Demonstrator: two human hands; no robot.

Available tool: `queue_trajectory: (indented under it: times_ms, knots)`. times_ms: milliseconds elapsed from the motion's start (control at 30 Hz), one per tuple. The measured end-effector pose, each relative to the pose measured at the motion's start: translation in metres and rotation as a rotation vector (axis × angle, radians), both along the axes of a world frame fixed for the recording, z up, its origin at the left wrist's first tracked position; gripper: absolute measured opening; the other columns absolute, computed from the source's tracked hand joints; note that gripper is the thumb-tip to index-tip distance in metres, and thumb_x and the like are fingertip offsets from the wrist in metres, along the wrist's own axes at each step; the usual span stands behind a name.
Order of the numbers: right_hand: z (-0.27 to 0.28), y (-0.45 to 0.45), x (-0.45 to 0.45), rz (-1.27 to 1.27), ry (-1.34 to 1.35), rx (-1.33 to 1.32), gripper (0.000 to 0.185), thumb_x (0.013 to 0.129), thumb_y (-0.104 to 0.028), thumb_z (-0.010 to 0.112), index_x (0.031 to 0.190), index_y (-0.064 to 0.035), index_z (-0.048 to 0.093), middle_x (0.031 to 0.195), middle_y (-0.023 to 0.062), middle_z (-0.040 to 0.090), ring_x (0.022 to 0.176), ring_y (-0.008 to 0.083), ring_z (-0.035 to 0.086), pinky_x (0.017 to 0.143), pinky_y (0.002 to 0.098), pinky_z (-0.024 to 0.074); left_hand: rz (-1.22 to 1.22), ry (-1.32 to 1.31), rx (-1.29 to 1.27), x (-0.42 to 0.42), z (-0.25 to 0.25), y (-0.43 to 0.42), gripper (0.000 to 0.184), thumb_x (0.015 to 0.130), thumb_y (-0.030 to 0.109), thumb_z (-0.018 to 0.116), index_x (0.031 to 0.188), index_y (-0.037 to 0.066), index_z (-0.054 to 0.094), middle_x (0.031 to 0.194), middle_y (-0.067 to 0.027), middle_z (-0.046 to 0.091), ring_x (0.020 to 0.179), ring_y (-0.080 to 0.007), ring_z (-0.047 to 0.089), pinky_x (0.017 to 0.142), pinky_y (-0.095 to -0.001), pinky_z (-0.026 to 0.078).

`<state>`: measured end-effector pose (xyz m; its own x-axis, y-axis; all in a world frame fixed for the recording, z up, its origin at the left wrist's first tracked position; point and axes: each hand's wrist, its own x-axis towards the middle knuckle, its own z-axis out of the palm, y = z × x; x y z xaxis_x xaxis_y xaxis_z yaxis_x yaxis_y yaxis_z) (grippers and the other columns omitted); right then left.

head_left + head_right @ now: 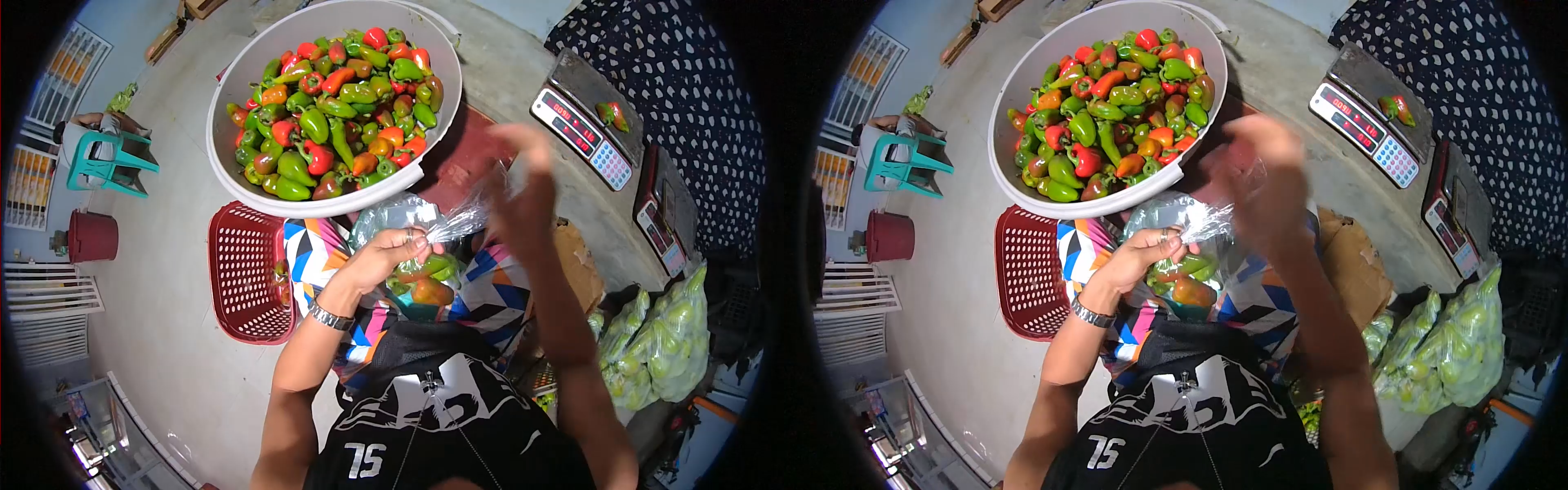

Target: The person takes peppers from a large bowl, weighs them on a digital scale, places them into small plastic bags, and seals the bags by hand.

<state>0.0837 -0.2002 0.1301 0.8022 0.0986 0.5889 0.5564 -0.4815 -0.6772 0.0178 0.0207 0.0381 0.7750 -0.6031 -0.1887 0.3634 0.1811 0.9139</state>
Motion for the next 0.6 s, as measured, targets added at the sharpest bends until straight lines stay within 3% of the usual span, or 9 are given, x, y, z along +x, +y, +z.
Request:
queue_trajectory:
  times_ms: [33, 100, 133, 167, 267, 300, 400, 500, 600]
  knots:
    - [0.012, 0.008, -0.013, 0.126, -0.175, -0.202, 0.033, 0.092, -0.033, 0.076, 0.101, -0.0052, 0.062, 0.088, 0.0091, 0.063, 0.069, 0.0219, 0.064, 0.065, 0.0359, 0.0539, -0.017, -0.080, 0.019, 0.002, 0.004, -0.001, 0.034, 0.108, 0.028, 0.056, 0.085, 0.004, 0.063, 0.114, -0.0075, 0.069, 0.109, -0.0147, 0.058, 0.098, -0.0320, 0.044]
    - [-0.001, 0.013, -0.031, 0.355, -0.270, -0.542, 0.031, 0.093, -0.034, 0.073, 0.103, -0.0062, 0.064, 0.091, 0.0093, 0.067, 0.072, 0.0261, 0.069, 0.064, 0.0384, 0.0549, 0.005, 0.018, 0.111, 0.000, 0.022, 0.000, 0.031, 0.108, 0.024, 0.056, 0.092, 0.000, 0.067, 0.109, -0.0060, 0.066, 0.108, -0.0163, 0.060, 0.095, -0.0325, 0.046]
    - [-0.034, 0.004, -0.042, 0.399, -0.147, -0.644, 0.029, 0.094, -0.034, 0.071, 0.102, -0.0070, 0.064, 0.089, 0.0090, 0.068, 0.072, 0.0275, 0.070, 0.063, 0.0395, 0.0547, 0.017, 0.065, 0.157, -0.001, 0.028, 0.001, 0.030, 0.108, 0.023, 0.056, 0.095, -0.001, 0.068, 0.107, -0.0053, 0.065, 0.107, -0.0171, 0.061, 0.093, -0.0328, 0.048]
    - [-0.052, -0.004, -0.045, 0.443, -0.022, -0.741, 0.027, 0.096, -0.034, 0.069, 0.102, -0.0078, 0.065, 0.087, 0.0087, 0.069, 0.072, 0.0289, 0.071, 0.061, 0.0405, 0.0545, 0.028, -0.102, 0.329, 0.001, 0.026, 0.006, 0.026, 0.106, 0.019, 0.060, 0.095, -0.002, 0.071, 0.108, -0.0084, 0.066, 0.107, -0.0196, 0.062, 0.095, -0.0328, 0.048]
    - [-0.040, -0.029, -0.035, 0.700, 0.154, -0.811, 0.026, 0.099, -0.036, 0.063, 0.099, -0.0096, 0.067, 0.073, 0.0097, 0.066, 0.067, 0.0291, 0.072, 0.057, 0.0419, 0.0534, 0.098, -0.382, 0.491, -0.018, 0.045, 0.013, 0.021, 0.101, 0.015, 0.064, 0.091, -0.002, 0.071, 0.111, -0.0105, 0.066, 0.104, -0.0221, 0.064, 0.095, -0.0332, 0.048]
    - [-0.044, -0.029, -0.033, 0.701, 0.152, -0.747, 0.030, 0.099, -0.037, 0.063, 0.093, -0.0083, 0.066, 0.059, 0.0090, 0.057, 0.054, 0.0229, 0.067, 0.053, 0.0415, 0.0519, 0.148, -0.431, 0.523, -0.025, 0.047, 0.016, 0.017, 0.097, 0.012, 0.067, 0.089, -0.002, 0.071, 0.112, -0.0109, 0.066, 0.106, -0.0246, 0.063, 0.097, -0.0339, 0.048]
    - [-0.017, -0.040, -0.016, 0.713, 0.938, -0.233, 0.032, 0.102, -0.037, 0.059, 0.091, -0.0072, 0.064, 0.061, 0.0037, 0.054, 0.055, 0.0146, 0.061, 0.056, 0.0360, 0.0506, 0.272, -0.367, 0.531, -0.045, 0.079, 0.022, 0.014, 0.097, 0.011, 0.067, 0.087, 0.001, 0.071, 0.113, -0.0074, 0.064, 0.108, -0.0219, 0.059, 0.099, -0.0345, 0.045]
    - [0.008, -0.028, -0.025, 0.642, 1.221, 0.129, 0.035, 0.106, -0.032, 0.052, 0.081, -0.0073, 0.054, 0.064, 0.0006, 0.044, 0.056, 0.0117, 0.042, 0.065, 0.0299, 0.0447, 0.184, -0.744, 0.567, -0.051, 0.091, 0.021, 0.005, 0.087, 0.005, 0.072, 0.084, 0.002, 0.072, 0.106, -0.0080, 0.066, 0.107, -0.0283, 0.059, 0.099, -0.0406, 0.045]
    - [0.010, -0.019, -0.040, 0.581, 1.353, 0.501, 0.037, 0.106, -0.034, 0.051, 0.081, -0.0076, 0.054, 0.065, -0.0034, 0.044, 0.057, 0.0101, 0.039, 0.066, 0.0289, 0.0432, 0.149, -0.888, 0.807, -0.045, 0.089, 0.013, 0.003, 0.085, 0.003, 0.072, 0.083, 0.001, 0.071, 0.106, -0.0096, 0.068, 0.102, -0.0307, 0.061, 0.093, -0.0431, 0.048]
